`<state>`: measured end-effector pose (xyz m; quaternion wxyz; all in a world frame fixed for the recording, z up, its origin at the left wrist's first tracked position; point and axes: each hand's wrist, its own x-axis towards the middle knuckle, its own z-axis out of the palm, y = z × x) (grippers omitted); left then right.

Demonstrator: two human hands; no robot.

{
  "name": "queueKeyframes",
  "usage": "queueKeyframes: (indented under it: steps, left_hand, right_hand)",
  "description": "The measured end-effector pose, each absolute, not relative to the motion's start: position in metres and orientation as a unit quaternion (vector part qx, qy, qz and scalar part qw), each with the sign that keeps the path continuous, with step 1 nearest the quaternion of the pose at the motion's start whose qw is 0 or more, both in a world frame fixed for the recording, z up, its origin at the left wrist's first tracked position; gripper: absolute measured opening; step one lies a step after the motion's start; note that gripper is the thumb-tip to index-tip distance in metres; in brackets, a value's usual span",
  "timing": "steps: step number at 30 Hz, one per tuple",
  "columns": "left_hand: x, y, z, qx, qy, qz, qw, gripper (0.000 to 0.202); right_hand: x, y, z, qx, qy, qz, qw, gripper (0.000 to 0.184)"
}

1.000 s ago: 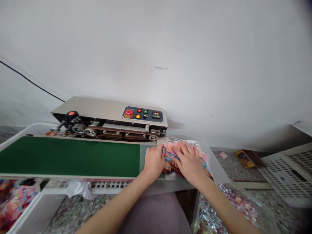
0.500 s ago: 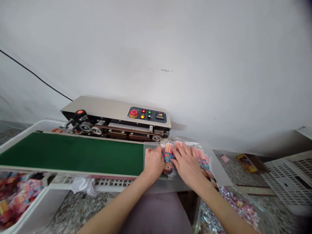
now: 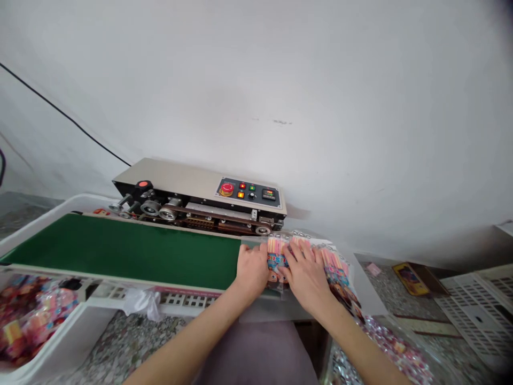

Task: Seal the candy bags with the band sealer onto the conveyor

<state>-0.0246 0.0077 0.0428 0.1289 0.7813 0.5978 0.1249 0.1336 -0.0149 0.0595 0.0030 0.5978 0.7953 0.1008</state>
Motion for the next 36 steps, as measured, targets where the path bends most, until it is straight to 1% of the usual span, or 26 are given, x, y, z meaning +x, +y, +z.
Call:
queueKeyframes:
  steps: [2, 5, 8, 10, 12, 16, 21, 24, 26, 30, 33, 36]
  left_hand:
    - [-0.028, 0.007, 0.046, 0.785, 0.592, 0.132, 0.121, 0.019]
    - [-0.035, 0.009, 0.052, 0.789, 0.577, 0.165, 0.128, 0.031]
    - [-0.04, 0.009, 0.052, 0.829, 0.489, 0.19, 0.192, 0.043]
    - [-0.043, 0.006, 0.045, 0.869, 0.417, 0.167, 0.207, 0.051]
    - [-0.045, 0.002, 0.033, 0.892, 0.391, 0.14, 0.176, 0.06]
    - [-0.051, -0.004, 0.012, 0.895, 0.415, 0.129, 0.106, 0.062]
    - [-0.066, -0.004, 0.012, 0.88, 0.452, 0.12, 0.081, 0.059]
    - [-0.074, -0.006, 0.028, 0.845, 0.52, 0.099, 0.076, 0.055]
    - [-0.073, -0.007, 0.042, 0.834, 0.538, 0.093, 0.082, 0.048]
    - [-0.051, -0.004, 0.059, 0.839, 0.507, 0.129, 0.15, 0.035]
    - [-0.029, 0.005, 0.057, 0.786, 0.562, 0.159, 0.205, 0.029]
    - [-0.018, 0.014, 0.051, 0.757, 0.591, 0.161, 0.226, 0.025]
  right_hand:
    - [0.133, -0.016, 0.058, 0.59, 0.802, 0.094, 0.003, 0.044]
    - [0.133, -0.017, 0.056, 0.589, 0.804, 0.088, 0.005, 0.043]
    - [0.135, -0.016, 0.055, 0.596, 0.797, 0.095, 0.003, 0.045]
    - [0.135, -0.016, 0.054, 0.601, 0.794, 0.095, 0.005, 0.046]
    - [0.135, -0.016, 0.053, 0.602, 0.793, 0.092, 0.008, 0.046]
    - [0.135, -0.016, 0.051, 0.597, 0.796, 0.093, 0.018, 0.045]
    - [0.133, -0.016, 0.05, 0.606, 0.791, 0.081, 0.028, 0.047]
    - [0.13, -0.016, 0.051, 0.606, 0.792, 0.07, 0.024, 0.048]
    - [0.128, -0.015, 0.052, 0.603, 0.795, 0.064, 0.016, 0.046]
    - [0.127, -0.009, 0.059, 0.6, 0.799, 0.037, 0.005, 0.04]
    - [0.129, -0.003, 0.067, 0.592, 0.806, 0.004, 0.001, 0.036]
    - [0.131, 0.001, 0.071, 0.593, 0.805, -0.015, -0.004, 0.036]
